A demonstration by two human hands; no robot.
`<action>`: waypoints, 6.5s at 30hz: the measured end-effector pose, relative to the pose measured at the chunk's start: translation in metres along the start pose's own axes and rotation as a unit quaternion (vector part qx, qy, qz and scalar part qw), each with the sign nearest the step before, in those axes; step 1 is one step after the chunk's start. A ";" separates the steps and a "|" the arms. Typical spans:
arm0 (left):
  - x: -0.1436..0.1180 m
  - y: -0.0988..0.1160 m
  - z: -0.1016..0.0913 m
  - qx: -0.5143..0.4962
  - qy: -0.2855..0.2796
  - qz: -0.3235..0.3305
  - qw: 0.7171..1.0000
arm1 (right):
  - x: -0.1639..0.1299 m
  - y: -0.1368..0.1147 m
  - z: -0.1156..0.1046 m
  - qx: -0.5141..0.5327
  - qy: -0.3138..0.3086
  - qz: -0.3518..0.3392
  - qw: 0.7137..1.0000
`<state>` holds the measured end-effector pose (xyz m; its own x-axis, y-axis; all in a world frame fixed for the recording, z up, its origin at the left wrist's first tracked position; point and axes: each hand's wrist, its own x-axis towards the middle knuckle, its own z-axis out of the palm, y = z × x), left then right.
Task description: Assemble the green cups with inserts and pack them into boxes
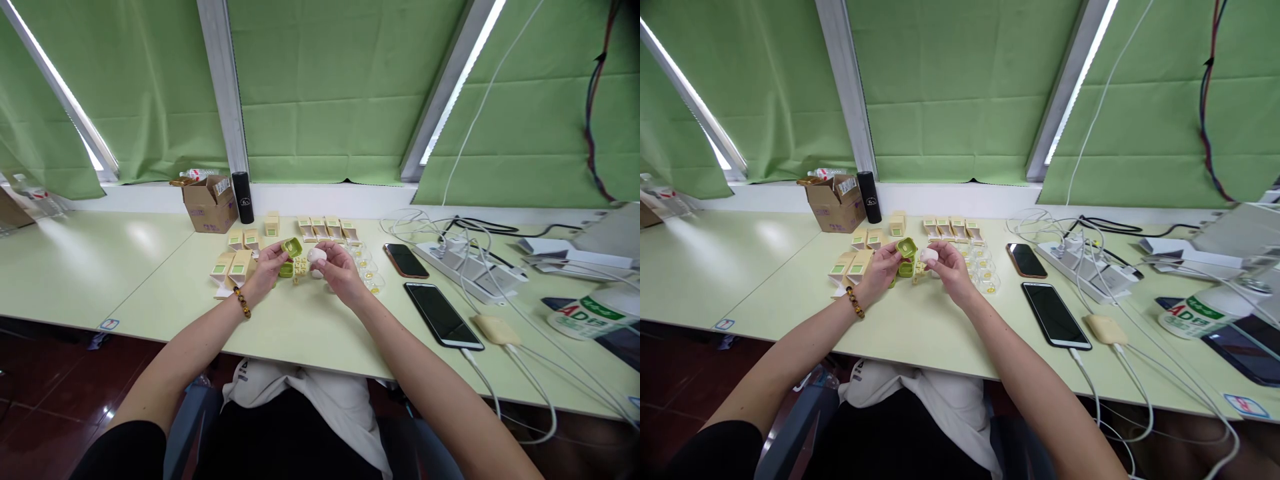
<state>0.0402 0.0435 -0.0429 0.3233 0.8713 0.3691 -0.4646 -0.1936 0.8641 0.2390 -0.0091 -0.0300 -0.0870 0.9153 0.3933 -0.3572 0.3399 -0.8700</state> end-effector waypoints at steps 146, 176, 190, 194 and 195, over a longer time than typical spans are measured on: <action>-0.011 -0.010 0.024 0.249 -0.024 0.039 0.967 | -0.004 0.037 -0.003 -0.544 -0.004 -0.346 0.765; -0.010 -0.012 0.017 0.167 -0.019 0.006 0.986 | 0.001 0.032 -0.005 -0.181 0.033 -0.120 0.976; -0.013 -0.003 0.007 0.286 -0.127 0.132 0.940 | 0.005 0.017 0.003 -0.073 0.066 0.024 0.995; -0.010 -0.002 0.007 0.310 -0.113 0.092 0.940 | 0.004 0.011 0.002 -0.091 0.051 0.043 0.994; -0.008 -0.003 0.007 0.305 -0.111 0.082 0.942 | 0.004 0.010 0.001 -0.084 0.050 0.051 0.994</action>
<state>0.0451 0.0335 -0.0461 0.4842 0.7050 0.5182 0.0158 -0.5992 0.8005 0.2340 -0.0023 -0.0364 -0.0181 0.9611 0.2757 -0.1894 0.2675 -0.9448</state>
